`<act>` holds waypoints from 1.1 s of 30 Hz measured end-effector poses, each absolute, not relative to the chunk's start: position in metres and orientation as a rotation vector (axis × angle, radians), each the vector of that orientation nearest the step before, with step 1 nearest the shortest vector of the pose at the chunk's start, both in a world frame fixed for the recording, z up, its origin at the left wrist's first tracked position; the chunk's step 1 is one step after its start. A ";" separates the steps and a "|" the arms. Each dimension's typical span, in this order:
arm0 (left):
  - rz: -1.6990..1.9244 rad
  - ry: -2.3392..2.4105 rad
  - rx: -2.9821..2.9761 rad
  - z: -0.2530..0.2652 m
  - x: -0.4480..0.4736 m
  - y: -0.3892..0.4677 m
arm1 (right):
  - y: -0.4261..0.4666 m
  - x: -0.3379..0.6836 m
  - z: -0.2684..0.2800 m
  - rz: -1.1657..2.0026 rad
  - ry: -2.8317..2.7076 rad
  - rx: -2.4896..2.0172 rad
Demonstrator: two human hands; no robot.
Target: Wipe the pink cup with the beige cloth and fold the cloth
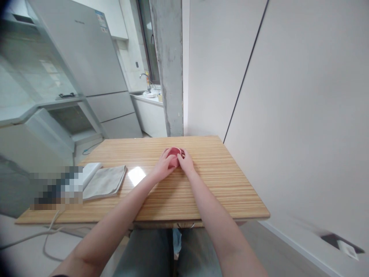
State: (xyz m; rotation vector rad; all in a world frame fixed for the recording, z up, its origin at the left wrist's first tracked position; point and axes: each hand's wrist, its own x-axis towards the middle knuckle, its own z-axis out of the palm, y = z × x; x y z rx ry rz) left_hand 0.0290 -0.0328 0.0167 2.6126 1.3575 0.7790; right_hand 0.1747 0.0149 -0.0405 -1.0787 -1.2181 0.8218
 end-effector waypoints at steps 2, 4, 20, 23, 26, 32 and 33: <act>0.880 1.352 2.553 0.027 0.007 -0.041 | 0.013 0.175 -0.039 0.830 -1.219 -1.089; 0.923 1.572 2.412 0.038 -0.034 -0.053 | 0.012 0.175 -0.037 0.830 -1.217 -1.100; 0.187 2.645 1.951 0.032 -0.173 -0.112 | 0.012 0.174 -0.037 0.754 -1.223 -1.116; 0.266 2.501 1.901 0.025 -0.149 -0.100 | 0.011 0.173 -0.035 0.747 -1.232 -1.122; 0.472 2.198 1.980 0.018 -0.121 -0.088 | 0.008 0.173 -0.031 0.721 -1.238 -1.162; 0.784 1.625 2.113 0.042 -0.053 -0.082 | -0.001 0.178 -0.012 0.486 -1.214 -1.196; 0.815 1.500 2.110 0.051 -0.042 -0.082 | -0.004 0.179 -0.006 0.477 -1.207 -1.161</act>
